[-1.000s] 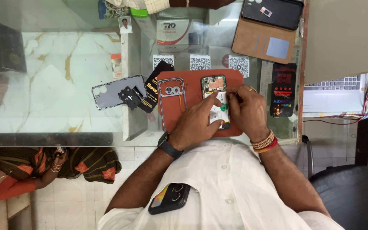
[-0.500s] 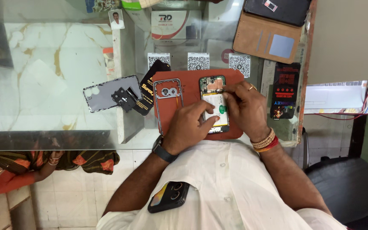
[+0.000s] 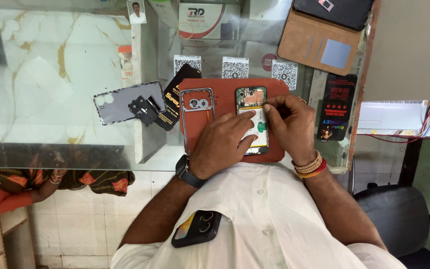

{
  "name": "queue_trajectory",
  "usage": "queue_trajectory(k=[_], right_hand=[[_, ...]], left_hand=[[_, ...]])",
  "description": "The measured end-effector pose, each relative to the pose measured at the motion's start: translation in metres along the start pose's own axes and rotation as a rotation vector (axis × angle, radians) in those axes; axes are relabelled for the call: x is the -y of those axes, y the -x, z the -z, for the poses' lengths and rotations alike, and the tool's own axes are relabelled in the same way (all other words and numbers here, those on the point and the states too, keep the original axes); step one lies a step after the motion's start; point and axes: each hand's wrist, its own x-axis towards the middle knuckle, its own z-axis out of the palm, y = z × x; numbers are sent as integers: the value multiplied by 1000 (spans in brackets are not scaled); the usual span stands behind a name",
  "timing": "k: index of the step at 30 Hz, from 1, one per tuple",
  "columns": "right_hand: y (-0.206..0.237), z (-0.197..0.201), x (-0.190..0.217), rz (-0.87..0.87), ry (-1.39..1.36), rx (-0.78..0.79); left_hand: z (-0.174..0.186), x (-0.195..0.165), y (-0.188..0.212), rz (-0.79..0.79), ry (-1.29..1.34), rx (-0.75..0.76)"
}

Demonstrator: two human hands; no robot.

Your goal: The person works at a glass counter on a disassembled smartphone lying on a red mat. They hold the phone frame aside, then use multimeter test probes to touch points on the exposed motherboard, repositioning the probes on different components while checking the connected meter.

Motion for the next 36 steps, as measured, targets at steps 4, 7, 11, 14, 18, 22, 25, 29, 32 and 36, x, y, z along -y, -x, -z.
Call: queue_trajectory(k=[4,7,11,14,18,22,25,29,32,36], right_hand=[[0,2,-6,-38,-15,20],[-1,4,-9,-68,-24,43],[-3,6,-12,-150,-48,76],[-3,5,-12,-168,-59,78],[0,4,-11,-74,-4,39],[1,5,-10,-23,42,17],[-1,5,-11,-1,55,8],[-2,6,-13,-9,57,11],[-3,7,-13,5,67,14],[-4,6,-13,7,69,18]], left_hand=[[-4,2,0,-7,-26,52],[-5,4,-1,-38,-63,43],[-8,6,-4,-72,-120,37],[-12,7,-8,-97,-173,18],[-15,6,-9,-141,-305,58],[-16,5,-10,-165,-336,58],[-16,6,-12,-175,-336,59],[-17,5,-14,-173,-355,67],[-16,5,-15,-176,-344,67],[-14,6,-15,-163,-343,89]])
